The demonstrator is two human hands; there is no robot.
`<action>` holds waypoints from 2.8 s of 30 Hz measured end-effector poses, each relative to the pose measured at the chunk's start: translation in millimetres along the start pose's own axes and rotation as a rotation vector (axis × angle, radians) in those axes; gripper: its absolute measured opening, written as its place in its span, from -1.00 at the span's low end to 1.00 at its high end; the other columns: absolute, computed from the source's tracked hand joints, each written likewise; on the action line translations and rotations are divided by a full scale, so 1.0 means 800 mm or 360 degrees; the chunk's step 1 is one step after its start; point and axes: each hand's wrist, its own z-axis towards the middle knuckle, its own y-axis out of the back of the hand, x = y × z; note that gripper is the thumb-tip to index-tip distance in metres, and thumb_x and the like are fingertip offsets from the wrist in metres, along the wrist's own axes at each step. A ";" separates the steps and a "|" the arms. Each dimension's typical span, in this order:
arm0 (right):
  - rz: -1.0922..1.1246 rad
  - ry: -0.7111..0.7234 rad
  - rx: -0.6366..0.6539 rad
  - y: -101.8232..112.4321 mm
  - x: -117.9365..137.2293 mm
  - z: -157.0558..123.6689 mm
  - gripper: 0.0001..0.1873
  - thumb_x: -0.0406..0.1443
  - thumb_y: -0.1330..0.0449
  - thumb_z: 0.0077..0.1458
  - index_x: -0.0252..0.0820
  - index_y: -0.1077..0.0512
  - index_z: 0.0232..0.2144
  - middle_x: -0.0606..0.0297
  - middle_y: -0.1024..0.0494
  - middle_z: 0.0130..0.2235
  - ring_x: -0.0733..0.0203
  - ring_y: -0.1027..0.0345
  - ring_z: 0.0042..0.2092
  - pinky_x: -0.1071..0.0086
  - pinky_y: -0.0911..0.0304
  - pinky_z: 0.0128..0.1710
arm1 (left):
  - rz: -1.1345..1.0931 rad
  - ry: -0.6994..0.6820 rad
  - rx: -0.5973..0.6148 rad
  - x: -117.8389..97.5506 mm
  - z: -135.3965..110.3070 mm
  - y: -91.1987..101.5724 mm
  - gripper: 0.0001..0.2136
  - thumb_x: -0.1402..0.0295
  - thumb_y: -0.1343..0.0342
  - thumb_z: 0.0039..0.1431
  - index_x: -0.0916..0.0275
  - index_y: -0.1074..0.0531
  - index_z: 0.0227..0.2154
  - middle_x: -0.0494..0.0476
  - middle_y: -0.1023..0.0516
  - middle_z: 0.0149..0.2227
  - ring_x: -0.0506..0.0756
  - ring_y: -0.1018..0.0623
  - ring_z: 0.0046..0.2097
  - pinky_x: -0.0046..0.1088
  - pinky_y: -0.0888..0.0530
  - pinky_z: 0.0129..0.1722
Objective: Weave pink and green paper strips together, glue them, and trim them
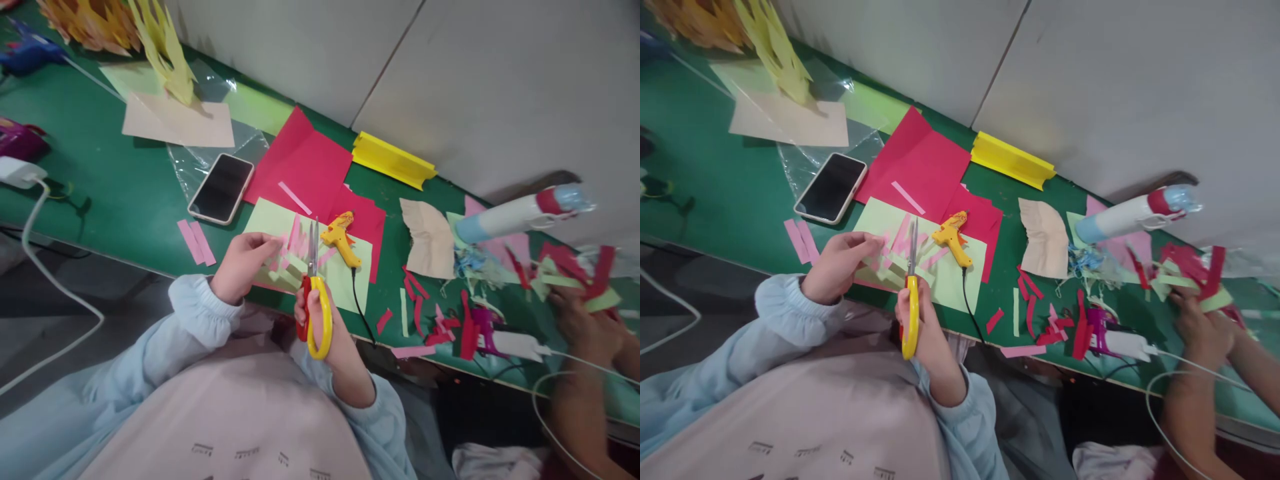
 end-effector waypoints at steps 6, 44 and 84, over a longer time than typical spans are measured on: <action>0.0024 0.0009 -0.0104 0.001 0.019 0.001 -0.51 0.15 -0.25 -0.02 -0.04 -0.31 -0.26 0.49 -0.24 -0.49 0.42 -0.03 -0.57 0.47 0.01 -0.62 | 0.0312 -0.0173 -0.0064 0.013 0.016 0.020 -0.60 0.15 -0.25 -0.03 0.37 -0.52 -0.22 0.08 -0.54 -0.50 0.05 -0.50 -0.46 -0.47 -0.39 -0.43; 0.0042 -0.0003 -0.0068 0.016 0.015 0.010 -0.50 0.19 -0.21 -0.01 -0.05 -0.26 -0.35 0.48 -0.20 -0.52 0.38 0.02 -0.57 0.41 0.09 -0.59 | 0.0163 0.0325 -0.0216 -0.014 0.019 0.030 -0.75 0.43 -0.04 0.06 0.26 -0.50 -0.20 0.19 -0.60 -0.26 0.02 -0.54 -0.36 -0.54 -0.43 -0.43; 0.0160 -0.0009 -0.0049 0.013 0.012 0.005 -0.51 0.14 -0.24 0.02 -0.08 -0.32 -0.24 0.49 -0.21 -0.48 0.45 -0.02 -0.56 0.48 0.03 -0.59 | 0.0336 0.0163 0.0156 -0.005 0.021 0.032 -0.57 0.36 -0.31 -0.15 0.32 -0.45 -0.14 0.24 -0.59 -0.21 0.07 -0.57 -0.33 -0.47 -0.47 -0.41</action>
